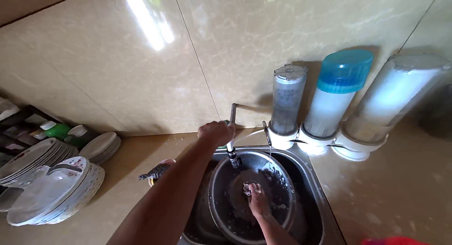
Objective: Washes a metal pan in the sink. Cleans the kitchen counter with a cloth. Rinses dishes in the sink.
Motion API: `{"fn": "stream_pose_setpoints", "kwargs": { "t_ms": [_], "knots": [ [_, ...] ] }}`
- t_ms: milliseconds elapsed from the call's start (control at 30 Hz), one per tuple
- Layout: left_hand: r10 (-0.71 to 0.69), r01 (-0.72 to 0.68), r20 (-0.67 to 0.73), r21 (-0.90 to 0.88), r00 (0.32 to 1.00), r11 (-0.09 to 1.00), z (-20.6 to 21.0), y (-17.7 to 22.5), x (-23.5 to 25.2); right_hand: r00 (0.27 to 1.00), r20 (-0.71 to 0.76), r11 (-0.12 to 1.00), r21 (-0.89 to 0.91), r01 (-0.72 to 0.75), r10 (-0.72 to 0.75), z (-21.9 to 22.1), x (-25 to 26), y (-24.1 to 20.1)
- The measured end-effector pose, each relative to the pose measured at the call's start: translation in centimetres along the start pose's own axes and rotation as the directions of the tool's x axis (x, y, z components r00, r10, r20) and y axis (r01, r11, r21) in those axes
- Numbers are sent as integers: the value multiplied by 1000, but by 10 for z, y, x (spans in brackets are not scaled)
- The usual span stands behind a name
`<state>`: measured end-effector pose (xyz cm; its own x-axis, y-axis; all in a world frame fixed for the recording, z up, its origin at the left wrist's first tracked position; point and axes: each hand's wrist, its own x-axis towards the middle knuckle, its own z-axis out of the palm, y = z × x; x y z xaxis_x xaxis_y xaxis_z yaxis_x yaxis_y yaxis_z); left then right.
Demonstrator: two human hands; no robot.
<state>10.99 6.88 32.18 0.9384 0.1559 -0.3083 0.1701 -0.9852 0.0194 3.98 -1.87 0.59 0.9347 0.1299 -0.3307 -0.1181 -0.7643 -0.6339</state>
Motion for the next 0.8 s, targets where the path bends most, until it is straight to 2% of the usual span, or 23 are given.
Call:
{"fn": "stream_pose_setpoints", "kwargs": {
  "t_ms": [100, 167, 233, 333, 367, 433, 467, 500, 567, 633, 700, 800],
  "knots": [
    [-23, 59, 109, -339, 994, 939, 2, -19, 18, 978, -190, 973, 227, -44, 88, -4, 0, 4],
    [-34, 76, 95, -479, 995, 874, 27, -34, 32, 933, -287, 922, 375, -100, 218, -12, 2, 8],
    [-23, 23, 4, -427, 1000, 904, 58, -55, 43, 887, -328, 884, 440, -160, 324, -19, 2, 16],
    [-81, 56, -69, -310, 994, 949, 113, -77, 35, 823, -382, 855, 469, -221, 422, -27, -1, 23],
    [-90, 58, -85, -327, 992, 943, 129, -79, 28, 778, -474, 871, 455, -185, 412, -26, -2, 23],
    [-78, 45, -78, -359, 994, 932, 162, -85, 9, 676, -674, 932, 357, -53, 297, -19, -4, 27],
    [-53, 25, -69, -357, 996, 934, 180, -87, -1, 658, -718, 955, 298, -6, 228, -17, -4, 30],
    [-16, -7, -64, -343, 998, 939, 200, -90, -12, 685, -706, 960, 277, 33, 180, -17, -6, 31],
    [69, -102, -110, -332, 992, 938, 247, -97, -29, 824, -549, 901, 417, 123, 142, -26, -16, 23],
    [116, -197, -230, -367, 966, 909, 289, -103, -39, 902, -422, 724, 650, 232, 90, -38, -21, 0],
    [124, -194, -202, -378, 972, 905, 305, -103, -44, 932, -362, 560, 769, 308, -15, -53, -20, -25],
    [35, -87, -146, -363, 989, 928, 304, -93, -44, 979, -127, 402, 897, 182, -161, -92, -17, -65]
  ]
}}
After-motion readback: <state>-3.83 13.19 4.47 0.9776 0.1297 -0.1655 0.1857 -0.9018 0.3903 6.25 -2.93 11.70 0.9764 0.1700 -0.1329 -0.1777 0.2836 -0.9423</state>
